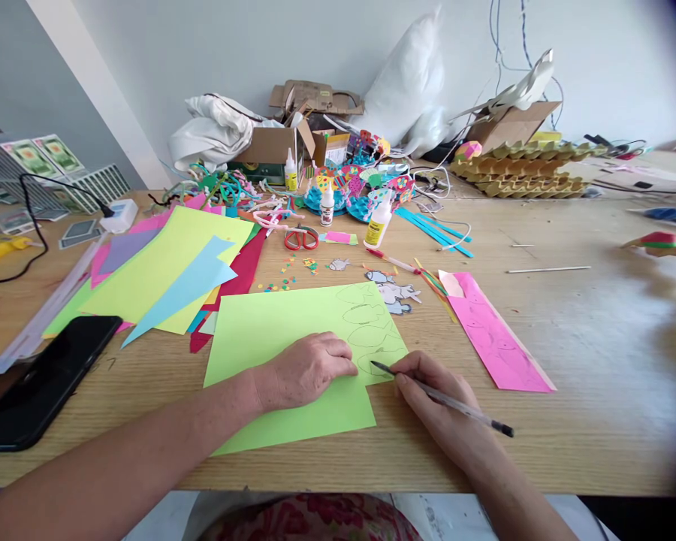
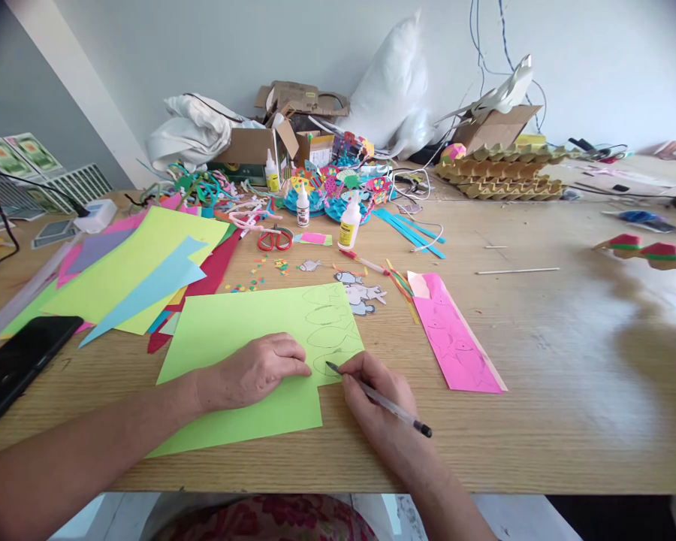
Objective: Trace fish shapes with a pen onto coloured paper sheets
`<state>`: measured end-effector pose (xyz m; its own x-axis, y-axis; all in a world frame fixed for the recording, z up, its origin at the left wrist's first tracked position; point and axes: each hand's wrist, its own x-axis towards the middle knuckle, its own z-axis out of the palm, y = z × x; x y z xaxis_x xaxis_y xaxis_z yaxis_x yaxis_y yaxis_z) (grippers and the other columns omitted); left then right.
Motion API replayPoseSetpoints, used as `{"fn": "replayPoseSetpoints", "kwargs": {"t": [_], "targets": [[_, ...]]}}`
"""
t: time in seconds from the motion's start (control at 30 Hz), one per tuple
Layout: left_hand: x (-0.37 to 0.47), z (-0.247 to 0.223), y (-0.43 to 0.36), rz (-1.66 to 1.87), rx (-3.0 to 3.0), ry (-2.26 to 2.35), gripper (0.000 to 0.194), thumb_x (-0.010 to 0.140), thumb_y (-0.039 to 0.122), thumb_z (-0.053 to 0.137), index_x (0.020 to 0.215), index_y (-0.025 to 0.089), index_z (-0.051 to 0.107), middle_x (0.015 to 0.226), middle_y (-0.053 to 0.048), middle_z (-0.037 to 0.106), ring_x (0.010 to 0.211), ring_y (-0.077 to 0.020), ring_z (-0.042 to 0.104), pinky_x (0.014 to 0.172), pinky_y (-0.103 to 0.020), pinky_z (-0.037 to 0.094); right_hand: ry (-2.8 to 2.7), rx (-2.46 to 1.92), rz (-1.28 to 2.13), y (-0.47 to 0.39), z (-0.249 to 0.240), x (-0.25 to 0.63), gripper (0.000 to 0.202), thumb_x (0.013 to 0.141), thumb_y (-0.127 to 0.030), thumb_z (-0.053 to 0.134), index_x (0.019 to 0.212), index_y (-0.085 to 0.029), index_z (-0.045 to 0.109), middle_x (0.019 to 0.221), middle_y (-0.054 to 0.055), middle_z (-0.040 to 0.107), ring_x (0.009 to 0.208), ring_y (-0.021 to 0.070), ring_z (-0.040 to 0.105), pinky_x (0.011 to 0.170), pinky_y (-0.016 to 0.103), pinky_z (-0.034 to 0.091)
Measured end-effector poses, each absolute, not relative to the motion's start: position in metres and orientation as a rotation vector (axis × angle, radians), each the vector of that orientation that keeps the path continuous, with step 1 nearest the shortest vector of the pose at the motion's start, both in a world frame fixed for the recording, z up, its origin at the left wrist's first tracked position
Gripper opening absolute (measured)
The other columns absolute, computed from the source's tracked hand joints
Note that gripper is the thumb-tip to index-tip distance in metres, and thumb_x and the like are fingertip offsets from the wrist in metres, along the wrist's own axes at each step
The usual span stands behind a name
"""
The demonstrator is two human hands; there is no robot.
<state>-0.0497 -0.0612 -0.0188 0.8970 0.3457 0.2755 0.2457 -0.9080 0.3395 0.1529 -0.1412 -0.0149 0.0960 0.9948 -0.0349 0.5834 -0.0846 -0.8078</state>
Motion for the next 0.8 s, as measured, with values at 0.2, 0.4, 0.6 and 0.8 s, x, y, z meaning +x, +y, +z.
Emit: {"fn": "replayPoseSetpoints", "kwargs": {"t": [0.2,0.4,0.6,0.8], "targets": [[-0.0498,-0.0184,-0.0615,0.46,2.771,0.46,0.027,0.085,0.002,0.042,0.094,0.013,0.065,0.089,-0.005,0.061,0.083,-0.0146,0.052,0.08,-0.024,0.041,-1.61,-1.748,0.825,-0.1392,-0.0179,0.1536,0.016,0.079,-0.033,0.046,0.08,-0.021,0.056,0.063,-0.001,0.062,0.059,0.0155,0.056,0.054,0.025,0.04],[-0.0507,-0.0177,-0.0616,0.448,2.766,0.454,0.027,0.085,0.002,0.042,0.094,0.014,0.065,0.088,-0.005,0.061,0.083,-0.0147,0.051,0.08,-0.024,0.041,-1.635,-1.777,0.812,-0.1385,-0.0147,0.152,0.017,0.08,-0.034,0.044,0.081,-0.021,0.056,0.065,0.0,0.063,0.061,0.0164,0.058,0.056,0.026,0.042],[-0.0501,-0.0179,-0.0615,0.458,2.76,0.451,0.027,0.085,0.002,0.042,0.094,0.013,0.064,0.089,-0.005,0.061,0.084,-0.0149,0.052,0.081,-0.024,0.041,-1.638,-1.768,0.788,-0.1389,-0.0113,0.1501,0.014,0.077,-0.03,0.044,0.076,-0.021,0.055,0.06,-0.002,0.061,0.055,0.0148,0.055,0.052,0.025,0.039],[-0.0502,-0.0181,-0.0614,0.472,2.76,0.444,0.027,0.086,0.003,0.041,0.095,0.013,0.065,0.09,-0.005,0.061,0.084,-0.0152,0.052,0.081,-0.025,0.042,-1.603,-1.811,0.714,-0.1397,-0.0103,0.1509,0.01,0.07,-0.025,0.044,0.066,-0.021,0.053,0.052,-0.004,0.054,0.048,0.0128,0.048,0.047,0.023,0.033]]}}
